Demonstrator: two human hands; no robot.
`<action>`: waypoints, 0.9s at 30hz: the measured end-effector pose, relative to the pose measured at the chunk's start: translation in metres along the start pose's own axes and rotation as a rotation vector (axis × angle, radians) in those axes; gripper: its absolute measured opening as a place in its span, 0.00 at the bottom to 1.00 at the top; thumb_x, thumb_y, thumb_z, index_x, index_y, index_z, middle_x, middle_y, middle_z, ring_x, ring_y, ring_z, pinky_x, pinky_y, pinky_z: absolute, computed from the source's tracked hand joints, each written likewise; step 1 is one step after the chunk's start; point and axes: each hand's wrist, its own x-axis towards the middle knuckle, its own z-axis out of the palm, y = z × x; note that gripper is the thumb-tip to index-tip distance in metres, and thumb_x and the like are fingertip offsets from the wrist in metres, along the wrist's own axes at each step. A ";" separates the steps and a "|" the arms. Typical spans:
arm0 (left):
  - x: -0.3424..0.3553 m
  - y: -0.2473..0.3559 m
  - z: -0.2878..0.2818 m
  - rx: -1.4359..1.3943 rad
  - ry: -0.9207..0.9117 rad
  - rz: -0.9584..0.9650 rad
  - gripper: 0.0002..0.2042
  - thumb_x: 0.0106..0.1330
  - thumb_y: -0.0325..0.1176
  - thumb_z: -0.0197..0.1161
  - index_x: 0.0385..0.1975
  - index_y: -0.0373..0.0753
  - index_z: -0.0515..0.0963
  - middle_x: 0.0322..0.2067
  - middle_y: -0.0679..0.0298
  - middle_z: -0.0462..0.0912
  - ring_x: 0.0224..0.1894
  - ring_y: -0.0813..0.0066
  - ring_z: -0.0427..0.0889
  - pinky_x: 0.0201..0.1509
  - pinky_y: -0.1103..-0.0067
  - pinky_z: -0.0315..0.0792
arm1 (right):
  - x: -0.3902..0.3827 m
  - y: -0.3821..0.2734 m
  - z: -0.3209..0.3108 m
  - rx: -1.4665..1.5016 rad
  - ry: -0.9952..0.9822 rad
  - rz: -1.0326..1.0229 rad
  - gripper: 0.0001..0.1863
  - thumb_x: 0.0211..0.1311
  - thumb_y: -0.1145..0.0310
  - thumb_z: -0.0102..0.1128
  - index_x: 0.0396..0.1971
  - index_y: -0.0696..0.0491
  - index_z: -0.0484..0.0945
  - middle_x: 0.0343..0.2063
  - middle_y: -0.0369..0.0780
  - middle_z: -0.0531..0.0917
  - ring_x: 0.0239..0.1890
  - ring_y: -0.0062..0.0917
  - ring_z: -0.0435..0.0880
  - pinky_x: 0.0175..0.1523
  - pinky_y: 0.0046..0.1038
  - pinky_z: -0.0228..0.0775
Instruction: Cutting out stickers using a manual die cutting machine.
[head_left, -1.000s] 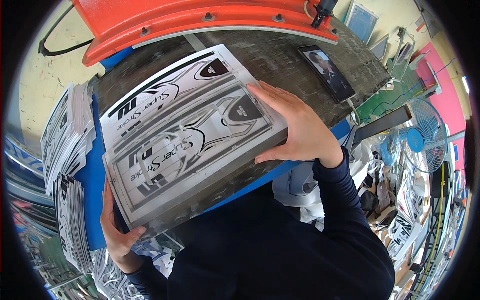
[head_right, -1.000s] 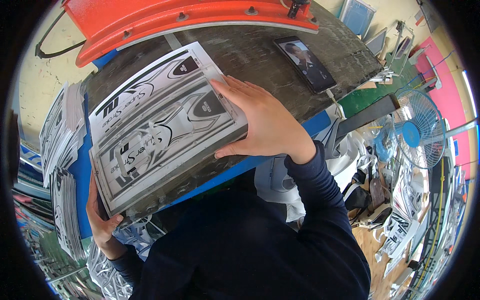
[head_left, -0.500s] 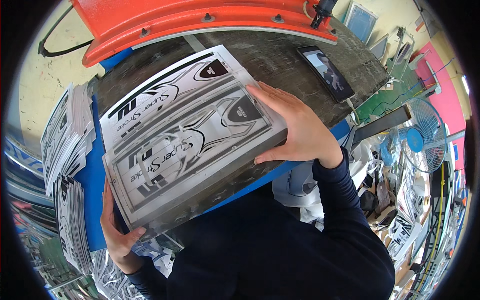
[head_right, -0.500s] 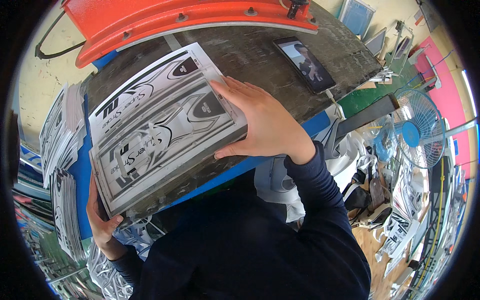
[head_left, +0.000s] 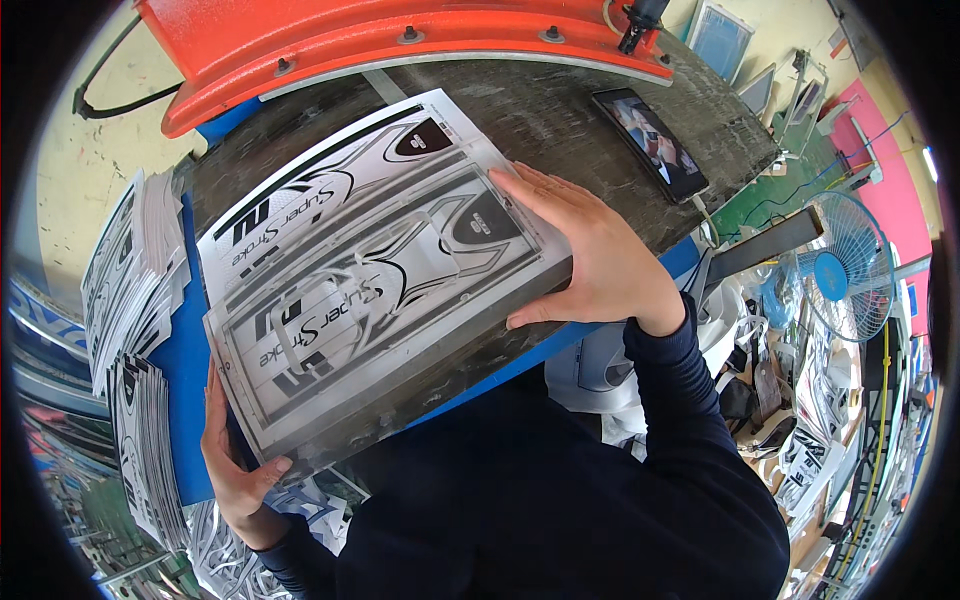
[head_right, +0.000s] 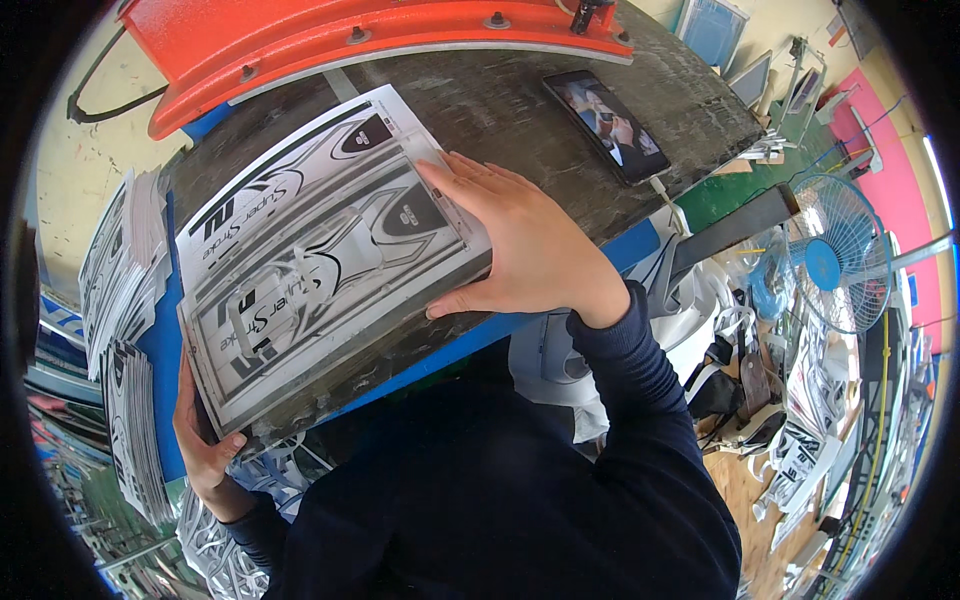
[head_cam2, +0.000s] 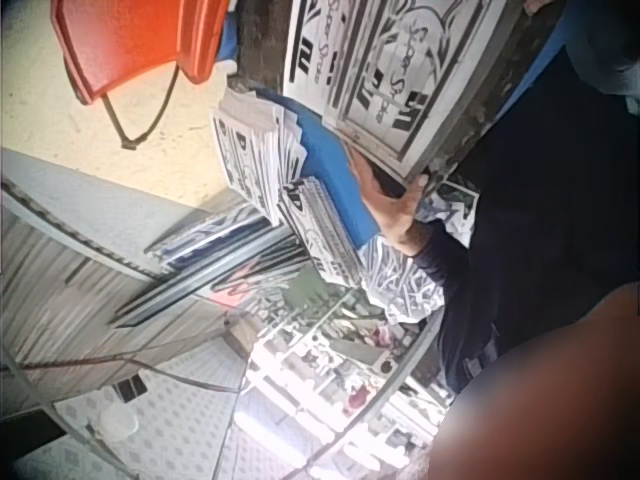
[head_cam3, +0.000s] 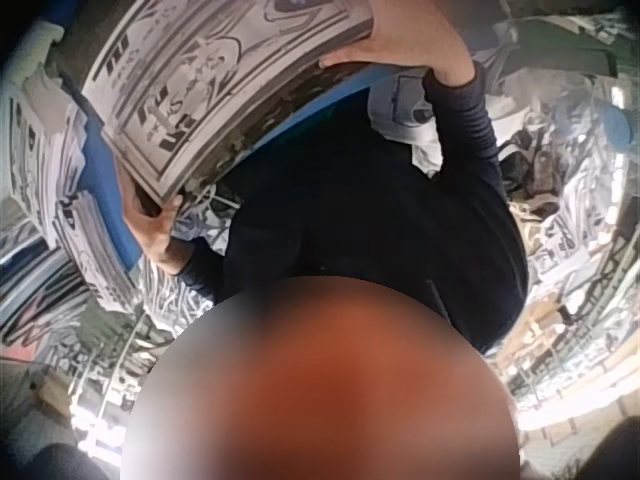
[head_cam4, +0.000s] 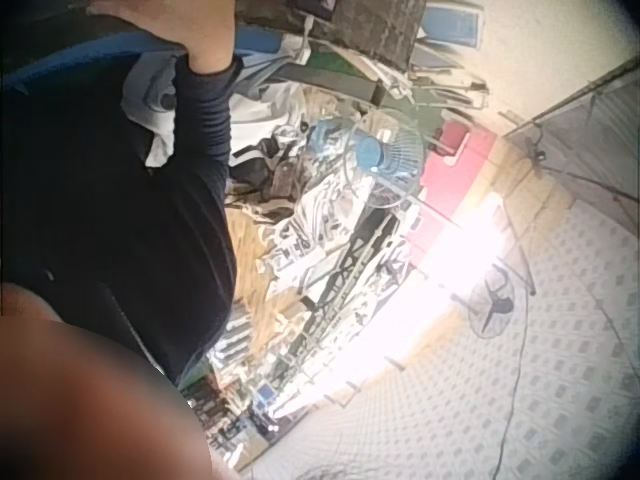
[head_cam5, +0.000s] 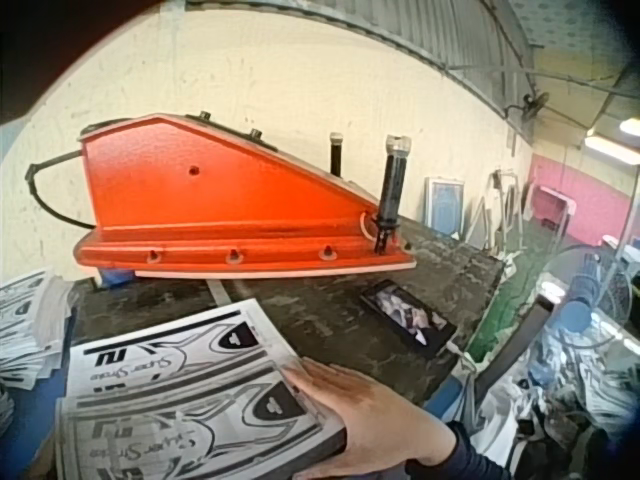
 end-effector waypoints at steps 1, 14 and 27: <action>0.000 0.000 0.000 0.005 0.000 0.002 0.67 0.46 0.57 0.85 0.77 0.18 0.53 0.78 0.42 0.59 0.77 0.57 0.64 0.80 0.66 0.55 | 0.000 0.000 0.000 0.000 -0.001 0.003 0.66 0.39 0.42 0.86 0.79 0.53 0.63 0.74 0.50 0.71 0.78 0.47 0.66 0.79 0.45 0.58; -0.001 -0.002 -0.002 0.008 0.001 0.005 0.67 0.46 0.56 0.85 0.77 0.18 0.52 0.77 0.42 0.60 0.76 0.56 0.65 0.79 0.65 0.57 | 0.000 -0.002 0.000 0.008 0.005 0.016 0.66 0.38 0.42 0.87 0.79 0.51 0.63 0.74 0.52 0.71 0.77 0.49 0.67 0.78 0.45 0.59; -0.001 -0.001 0.001 0.009 0.016 0.008 0.67 0.46 0.57 0.85 0.77 0.19 0.53 0.76 0.42 0.62 0.76 0.57 0.67 0.79 0.65 0.57 | 0.000 -0.001 0.000 0.009 0.008 0.010 0.66 0.38 0.42 0.87 0.79 0.51 0.64 0.74 0.52 0.71 0.77 0.48 0.67 0.78 0.45 0.59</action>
